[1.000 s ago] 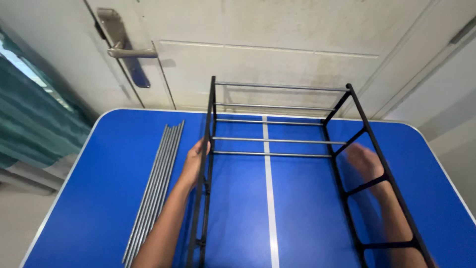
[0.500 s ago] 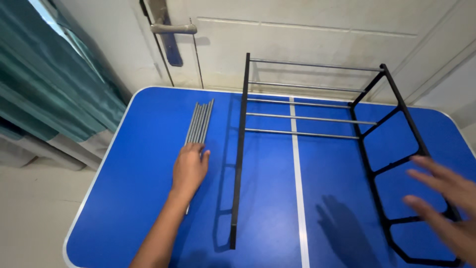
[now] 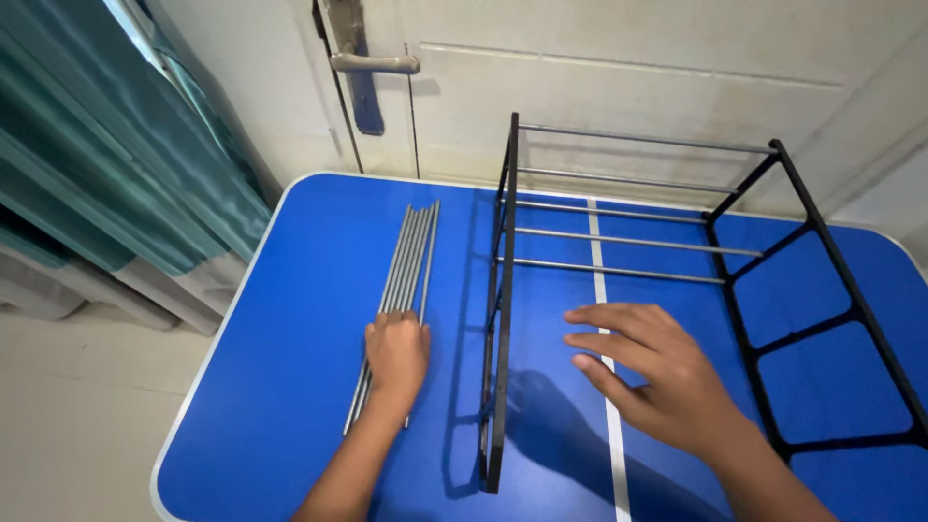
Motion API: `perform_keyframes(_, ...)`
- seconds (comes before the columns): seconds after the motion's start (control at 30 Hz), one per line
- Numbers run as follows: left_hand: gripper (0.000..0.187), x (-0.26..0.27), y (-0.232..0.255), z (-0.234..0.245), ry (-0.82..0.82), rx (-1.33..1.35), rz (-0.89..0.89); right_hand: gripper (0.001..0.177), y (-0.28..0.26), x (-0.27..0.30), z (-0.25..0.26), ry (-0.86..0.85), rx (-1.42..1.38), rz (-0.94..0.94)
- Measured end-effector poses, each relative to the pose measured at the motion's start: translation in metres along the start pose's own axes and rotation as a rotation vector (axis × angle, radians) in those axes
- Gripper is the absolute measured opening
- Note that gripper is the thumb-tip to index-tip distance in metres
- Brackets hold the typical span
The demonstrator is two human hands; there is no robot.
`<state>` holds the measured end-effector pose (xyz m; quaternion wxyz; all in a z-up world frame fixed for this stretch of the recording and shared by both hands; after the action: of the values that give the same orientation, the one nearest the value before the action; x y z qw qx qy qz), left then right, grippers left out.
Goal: The person assembles a metal rack by inserting multiple horizontal metal rods into two vertical black frames. They place each rod between the frames, aligning them evenly to form a multi-tiered rack on a blue table.
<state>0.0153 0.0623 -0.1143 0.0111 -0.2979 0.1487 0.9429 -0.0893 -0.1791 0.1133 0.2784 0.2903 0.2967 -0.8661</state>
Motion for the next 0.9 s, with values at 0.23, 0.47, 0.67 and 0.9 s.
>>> perform_keyframes(0.23,0.014,-0.014,-0.011,0.014,0.131,0.225,0.168,0.016,-0.020,-0.033,-0.037,0.042,-0.183,0.138)
perform_keyframes(0.47,0.015,-0.044,0.007,0.082,0.141,0.605,0.226,0.019,-0.024,-0.054,-0.058,0.047,-0.260,0.227)
perform_keyframes(0.67,0.020,-0.066,0.076,0.163,0.240,0.674,-0.239,0.026,-0.016,-0.069,-0.072,0.098,0.001,0.378)
perform_keyframes(0.9,0.017,-0.091,0.121,0.188,0.243,0.607,-0.446,0.018,0.047,-0.066,-0.055,0.203,0.122,0.321)
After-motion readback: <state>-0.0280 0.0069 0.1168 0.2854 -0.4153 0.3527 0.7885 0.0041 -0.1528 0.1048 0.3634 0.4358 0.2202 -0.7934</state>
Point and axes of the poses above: each hand's wrist, its own x-axis away from the middle knuckle, its own z-axis out of the back of the hand, y = z × x, the point moved 9 cm from there along -x, towards the middle knuckle, and after that the axes turned 12 degrees about y, right-handed, at the moved point
